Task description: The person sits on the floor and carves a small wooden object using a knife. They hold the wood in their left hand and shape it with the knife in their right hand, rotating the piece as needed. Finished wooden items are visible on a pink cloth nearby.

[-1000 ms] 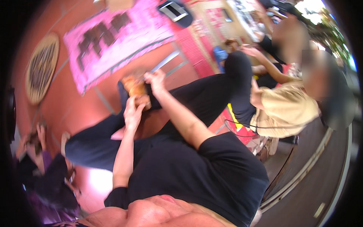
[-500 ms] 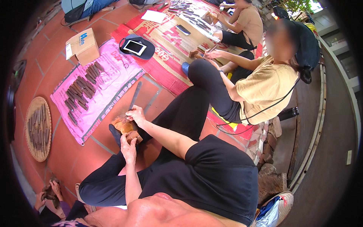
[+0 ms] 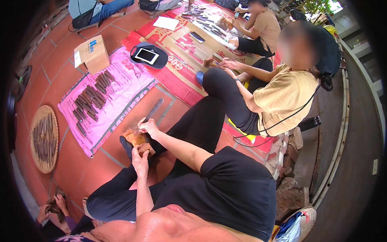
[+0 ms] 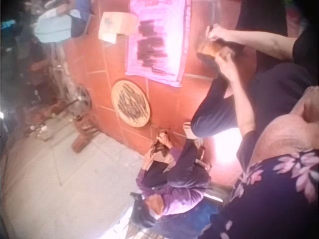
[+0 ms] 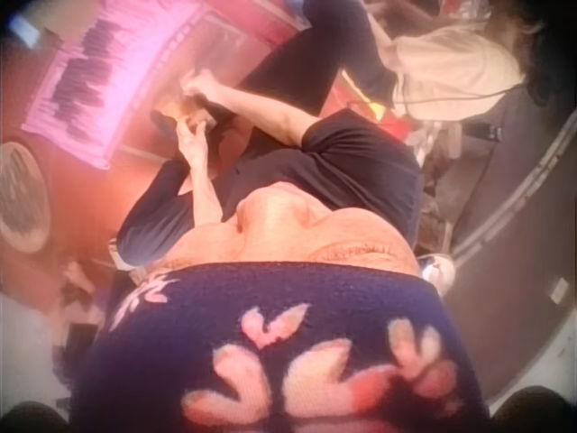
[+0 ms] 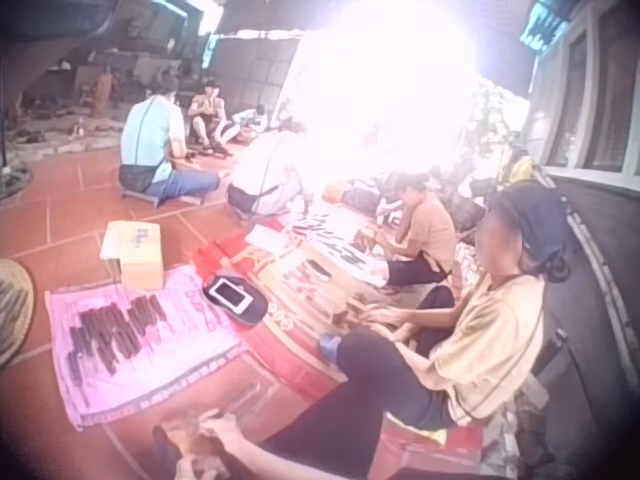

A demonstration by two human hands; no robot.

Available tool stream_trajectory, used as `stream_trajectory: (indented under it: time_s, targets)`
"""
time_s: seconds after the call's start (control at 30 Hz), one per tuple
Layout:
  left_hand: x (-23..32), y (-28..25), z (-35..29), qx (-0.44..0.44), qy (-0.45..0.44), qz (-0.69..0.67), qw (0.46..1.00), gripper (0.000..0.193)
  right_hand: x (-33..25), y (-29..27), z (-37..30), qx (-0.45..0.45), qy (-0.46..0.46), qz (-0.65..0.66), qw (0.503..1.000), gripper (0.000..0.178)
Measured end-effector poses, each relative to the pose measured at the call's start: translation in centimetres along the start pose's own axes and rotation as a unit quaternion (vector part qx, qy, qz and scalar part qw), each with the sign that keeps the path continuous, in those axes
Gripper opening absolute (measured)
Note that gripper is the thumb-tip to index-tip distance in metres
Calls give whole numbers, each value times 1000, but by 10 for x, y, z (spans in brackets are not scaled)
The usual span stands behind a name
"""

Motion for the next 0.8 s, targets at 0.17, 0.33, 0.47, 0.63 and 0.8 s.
stream_trajectory:
  time_s: [0.17, 0.33, 0.47, 0.63, 0.8]
  targets:
    - [0, 0, -1, 4, 3, -2, 1000, 40, 2, -1, 8, -49, -78, -44, 995, 3]
    - [1, -2, -1, -4, -10, -8, 1000, 39, -6, 8, 4, -29, -182, -166, 969, 13]
    - [3, -3, -2, 8, -2, -3, 1000, 38, -11, 11, 2, -15, -200, -244, 949, 27]
    - [3, -2, -1, 4, 1, 0, 1000, 39, -3, 2, 1, -17, -51, -48, 997, 29]
    - [3, -4, -1, 9, 10, 6, 1000, 40, -8, -5, -1, -18, 4, 29, 999, 18]
Point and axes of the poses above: each hand's wrist, its own z-axis towards the middle knuckle, its own y-axis out of the palm, x = y × z, the point moved 4 cm from there along z, towards the middle knuckle, and after that the axes turned 8 degrees about z, right-handed, at the moved point
